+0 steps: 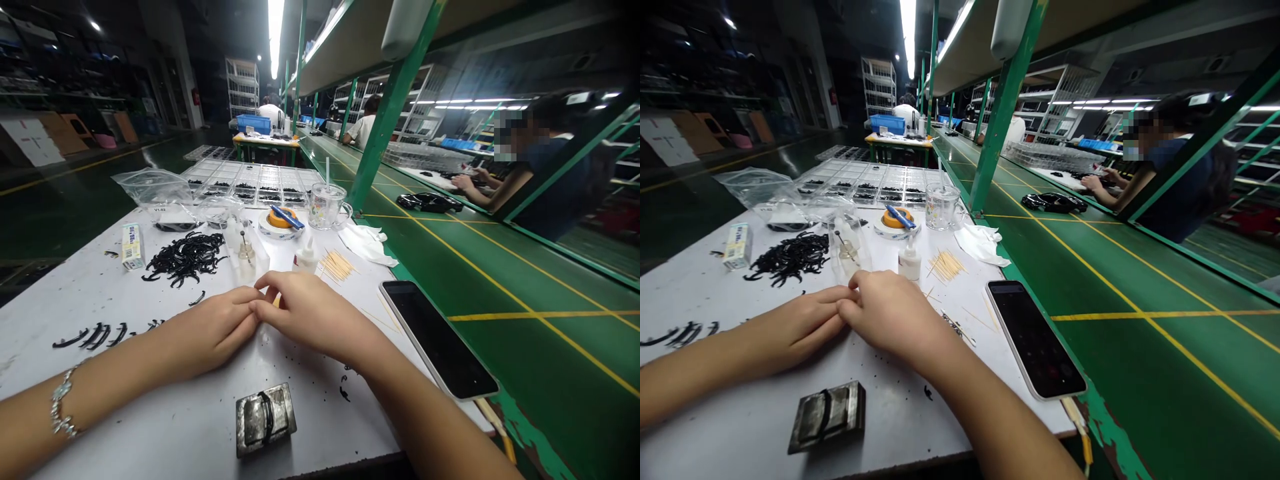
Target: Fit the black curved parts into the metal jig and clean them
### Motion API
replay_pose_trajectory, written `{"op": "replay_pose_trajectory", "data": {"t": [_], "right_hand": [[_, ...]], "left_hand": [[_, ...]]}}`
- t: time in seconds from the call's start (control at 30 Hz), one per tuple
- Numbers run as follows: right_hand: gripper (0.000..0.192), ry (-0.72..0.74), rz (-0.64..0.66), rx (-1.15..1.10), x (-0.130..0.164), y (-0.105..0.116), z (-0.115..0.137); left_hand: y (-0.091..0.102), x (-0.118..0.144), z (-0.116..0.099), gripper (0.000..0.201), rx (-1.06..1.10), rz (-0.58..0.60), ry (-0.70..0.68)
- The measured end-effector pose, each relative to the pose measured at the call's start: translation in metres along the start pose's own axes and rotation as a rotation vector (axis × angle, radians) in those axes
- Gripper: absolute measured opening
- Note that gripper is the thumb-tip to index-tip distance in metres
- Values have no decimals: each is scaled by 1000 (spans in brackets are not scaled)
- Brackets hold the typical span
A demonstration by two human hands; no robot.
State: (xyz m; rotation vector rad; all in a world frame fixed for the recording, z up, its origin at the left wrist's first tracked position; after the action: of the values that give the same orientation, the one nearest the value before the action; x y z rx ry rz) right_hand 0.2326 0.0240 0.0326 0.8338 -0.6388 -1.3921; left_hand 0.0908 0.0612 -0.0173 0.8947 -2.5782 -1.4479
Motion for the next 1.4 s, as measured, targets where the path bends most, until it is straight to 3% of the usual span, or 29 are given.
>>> {"op": "replay_pose_trajectory", "data": {"t": [0.43,0.67,0.83,1.07,1.23,1.4], "right_hand": [[31,-41,5,-12,-4,0,-7],[21,-125,-180,-76,-12,22,-21],[19,-128,-207,-90,-16,23,-24],[17,-138,-228,-227,-18,33,-28],[18,-213,-335,-391,-16,48,-32],[15,-190,-419,-476,-19,51,-35]], "left_hand": [[5,-4,5,41,-44,-5,13],[11,-2,0,45,-157,-9,-98],[19,-2,-4,45,-252,-21,-227],[23,0,-7,46,-301,-43,-250],[19,0,-10,46,-294,-18,-264],[14,-4,-13,45,-323,-7,-242]]}}
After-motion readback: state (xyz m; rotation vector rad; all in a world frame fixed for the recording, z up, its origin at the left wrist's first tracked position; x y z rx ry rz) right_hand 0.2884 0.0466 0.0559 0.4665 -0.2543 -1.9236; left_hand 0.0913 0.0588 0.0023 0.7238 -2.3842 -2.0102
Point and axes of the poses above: each hand's wrist, its own x-axis away from the middle knuckle, its own y-axis out of the back of the hand, z = x × y, the point moved 4 cm from there along -x, towards the middle knuckle, and after that the axes turned 9 degrees about -z, right-handed, at the moved point
